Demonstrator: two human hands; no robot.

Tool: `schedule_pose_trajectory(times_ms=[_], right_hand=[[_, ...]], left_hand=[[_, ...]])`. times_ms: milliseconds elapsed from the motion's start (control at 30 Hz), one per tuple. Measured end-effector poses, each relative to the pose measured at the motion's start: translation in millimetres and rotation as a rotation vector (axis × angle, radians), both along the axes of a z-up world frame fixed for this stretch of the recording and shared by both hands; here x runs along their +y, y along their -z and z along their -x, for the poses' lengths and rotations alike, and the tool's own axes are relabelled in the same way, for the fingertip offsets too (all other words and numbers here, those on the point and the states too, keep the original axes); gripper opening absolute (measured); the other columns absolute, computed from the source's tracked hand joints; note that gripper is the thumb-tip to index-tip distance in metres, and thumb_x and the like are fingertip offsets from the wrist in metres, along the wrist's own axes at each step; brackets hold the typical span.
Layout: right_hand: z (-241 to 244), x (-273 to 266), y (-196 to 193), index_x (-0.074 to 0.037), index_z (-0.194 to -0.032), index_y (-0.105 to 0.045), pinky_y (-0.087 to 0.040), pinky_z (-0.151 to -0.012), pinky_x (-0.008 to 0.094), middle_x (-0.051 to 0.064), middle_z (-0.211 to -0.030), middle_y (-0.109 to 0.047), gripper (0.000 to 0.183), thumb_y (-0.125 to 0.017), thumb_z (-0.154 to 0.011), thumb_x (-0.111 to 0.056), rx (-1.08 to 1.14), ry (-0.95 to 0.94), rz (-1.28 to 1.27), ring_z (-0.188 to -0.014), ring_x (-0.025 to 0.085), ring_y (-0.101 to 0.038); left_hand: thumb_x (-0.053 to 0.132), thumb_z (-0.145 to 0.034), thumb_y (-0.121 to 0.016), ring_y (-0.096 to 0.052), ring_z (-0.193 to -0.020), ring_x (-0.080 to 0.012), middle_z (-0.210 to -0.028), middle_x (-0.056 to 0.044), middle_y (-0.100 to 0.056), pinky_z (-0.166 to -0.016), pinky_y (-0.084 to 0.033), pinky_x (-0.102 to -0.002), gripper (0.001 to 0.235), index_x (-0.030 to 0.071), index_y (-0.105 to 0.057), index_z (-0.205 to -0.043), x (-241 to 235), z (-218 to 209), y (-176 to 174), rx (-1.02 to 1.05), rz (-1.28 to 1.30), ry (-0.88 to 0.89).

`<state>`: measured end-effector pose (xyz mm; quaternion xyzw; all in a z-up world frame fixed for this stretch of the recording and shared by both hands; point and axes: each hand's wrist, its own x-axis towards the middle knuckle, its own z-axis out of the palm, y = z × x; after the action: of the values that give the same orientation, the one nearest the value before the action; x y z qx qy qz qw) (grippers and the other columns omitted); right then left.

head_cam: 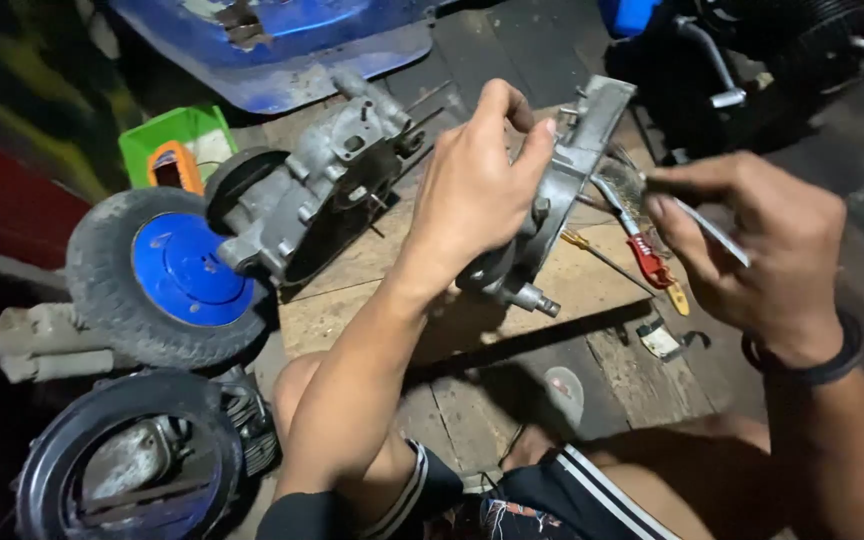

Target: Cleaning and inspecting motorcycle engine casing halves using a wire brush and a pick to remove dirt and debris.

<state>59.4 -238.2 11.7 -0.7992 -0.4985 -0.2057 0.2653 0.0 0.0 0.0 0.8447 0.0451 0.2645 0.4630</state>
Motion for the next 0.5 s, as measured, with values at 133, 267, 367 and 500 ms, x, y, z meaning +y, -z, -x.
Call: schedule_pose_trajectory(times_ms=[133, 267, 367, 500], right_hand=[[5.7, 21.6, -37.1, 0.015, -0.106, -0.074, -0.035, -0.047, 0.028, 0.02, -0.09, -0.074, 0.012, -0.082, -0.1, 0.007, 0.064, 0.006, 0.037, -0.053, 0.019, -0.053], [-6.1, 40.4, -35.6, 0.009, -0.108, -0.078, -0.031, -0.043, 0.028, 0.013, -0.08, -0.072, 0.011, -0.082, -0.103, 0.001, -0.011, -0.047, 0.081, -0.048, 0.015, -0.048], [-14.7, 44.5, -29.5, 0.006, -0.1, -0.074, -0.034, -0.043, 0.028, 0.01, -0.074, -0.068, 0.009, -0.08, -0.101, -0.001, 0.008, -0.067, 0.137, -0.047, 0.015, -0.048], [-18.5, 27.9, -47.6, 0.011, -0.104, -0.074, -0.046, -0.047, 0.026, 0.015, -0.088, -0.075, 0.003, -0.076, -0.103, 0.013, -0.073, -0.014, 0.235, -0.062, 0.017, -0.064]], left_hand=[[0.023, -0.099, -0.049, -0.067, -0.043, -0.0244, -0.06, -0.008, -0.069, -0.039, -0.05, -0.042, 0.018, 0.005, -0.049, -0.102, 0.5, -15.4, 1.9, 0.008, -0.014, 0.033], [0.015, -0.098, -0.047, -0.064, -0.042, -0.022, -0.061, -0.008, -0.068, -0.036, -0.048, -0.04, 0.013, 0.004, -0.046, -0.102, 3.4, -17.0, 5.1, -0.016, 0.038, 0.074], [0.017, -0.097, -0.047, -0.069, -0.045, -0.0262, -0.063, -0.01, -0.072, -0.042, -0.051, -0.044, 0.016, 0.003, -0.046, -0.106, 7.1, -15.1, 2.6, 0.019, 0.054, 0.055], [0.014, -0.098, -0.045, -0.068, -0.043, -0.0231, -0.065, -0.011, -0.071, -0.038, -0.054, -0.04, 0.016, 0.0, -0.044, -0.106, 10.1, -20.5, 7.5, -0.025, 0.047, 0.091]])
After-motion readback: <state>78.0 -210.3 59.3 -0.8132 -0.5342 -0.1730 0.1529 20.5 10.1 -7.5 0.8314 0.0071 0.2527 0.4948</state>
